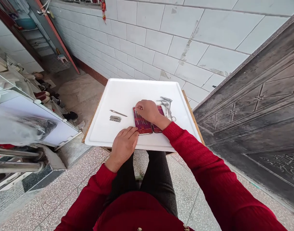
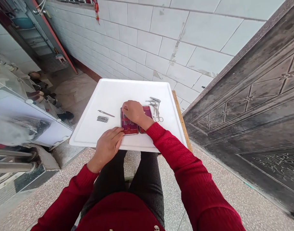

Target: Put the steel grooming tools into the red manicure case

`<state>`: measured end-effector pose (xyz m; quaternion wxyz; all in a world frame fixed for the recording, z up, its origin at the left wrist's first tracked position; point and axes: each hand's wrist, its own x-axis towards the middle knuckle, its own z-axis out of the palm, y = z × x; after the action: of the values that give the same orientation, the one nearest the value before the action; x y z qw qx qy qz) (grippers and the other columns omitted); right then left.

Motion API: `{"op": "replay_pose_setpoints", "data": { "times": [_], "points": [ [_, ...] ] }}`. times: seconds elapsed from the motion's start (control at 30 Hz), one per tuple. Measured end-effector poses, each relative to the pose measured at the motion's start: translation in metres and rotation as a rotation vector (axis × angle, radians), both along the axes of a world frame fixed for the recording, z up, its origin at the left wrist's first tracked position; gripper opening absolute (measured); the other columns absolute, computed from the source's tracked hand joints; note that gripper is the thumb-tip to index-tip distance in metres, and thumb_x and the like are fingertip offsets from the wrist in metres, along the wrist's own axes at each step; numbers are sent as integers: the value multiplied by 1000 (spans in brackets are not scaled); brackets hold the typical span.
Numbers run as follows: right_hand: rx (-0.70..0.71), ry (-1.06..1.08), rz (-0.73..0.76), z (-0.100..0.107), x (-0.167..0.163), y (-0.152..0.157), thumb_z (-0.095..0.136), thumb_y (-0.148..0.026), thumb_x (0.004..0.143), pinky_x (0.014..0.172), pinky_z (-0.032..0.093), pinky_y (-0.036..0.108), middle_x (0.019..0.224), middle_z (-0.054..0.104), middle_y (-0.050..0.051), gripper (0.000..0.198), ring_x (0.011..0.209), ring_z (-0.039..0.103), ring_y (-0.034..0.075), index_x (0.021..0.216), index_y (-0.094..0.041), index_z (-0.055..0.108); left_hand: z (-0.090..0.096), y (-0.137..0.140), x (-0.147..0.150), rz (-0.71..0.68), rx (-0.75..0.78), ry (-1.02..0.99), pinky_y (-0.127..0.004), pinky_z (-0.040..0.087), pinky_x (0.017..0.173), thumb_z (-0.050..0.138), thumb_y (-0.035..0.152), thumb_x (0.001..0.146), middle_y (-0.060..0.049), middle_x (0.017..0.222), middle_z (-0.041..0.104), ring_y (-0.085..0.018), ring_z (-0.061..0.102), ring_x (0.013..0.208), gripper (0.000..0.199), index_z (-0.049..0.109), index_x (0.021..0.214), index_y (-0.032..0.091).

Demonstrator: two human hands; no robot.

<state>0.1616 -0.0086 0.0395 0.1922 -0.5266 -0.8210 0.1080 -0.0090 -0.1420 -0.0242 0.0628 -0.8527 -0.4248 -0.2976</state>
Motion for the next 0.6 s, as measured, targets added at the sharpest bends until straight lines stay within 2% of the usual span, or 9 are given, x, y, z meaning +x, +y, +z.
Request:
{"op": "replay_pose_setpoints", "data": {
  "times": [0.13,0.23,0.3,0.47,0.6],
  "points": [
    [-92,-160,95,11,-45,6,62,-17,91,75,48,35,95,79,12,18,87,70,27,88,-18,80,-1,-1,1,-6,12,-20,-47,57,105,51,16,105,-11,130,76,-27,70,123,26,72,119,18],
    [-98,-231,105,7,-75,16,70,-14,84,78,53,37,94,80,16,13,91,73,32,90,-17,81,-2,-2,1,-4,-25,-35,-47,57,104,51,16,105,-11,130,76,-27,70,125,26,72,119,19],
    [-87,-266,114,3,-88,23,73,-12,81,80,55,39,91,79,19,16,95,74,36,93,-16,81,-2,-3,1,-8,-38,-39,-47,57,104,51,16,105,-11,131,76,-27,70,124,26,72,119,18],
    [-141,-318,122,1,-101,30,75,-5,75,83,58,44,85,77,21,20,99,75,41,92,-14,80,-4,-3,1,-11,-19,-34,-45,56,104,50,18,106,-11,130,76,-27,70,123,25,72,118,17],
    [-186,-316,127,5,-100,32,77,-4,69,80,59,46,81,75,21,19,94,75,41,85,-14,78,-5,-3,2,0,-37,-32,-45,55,105,49,18,107,-11,130,76,-26,69,123,25,72,118,18]
  ]
}}
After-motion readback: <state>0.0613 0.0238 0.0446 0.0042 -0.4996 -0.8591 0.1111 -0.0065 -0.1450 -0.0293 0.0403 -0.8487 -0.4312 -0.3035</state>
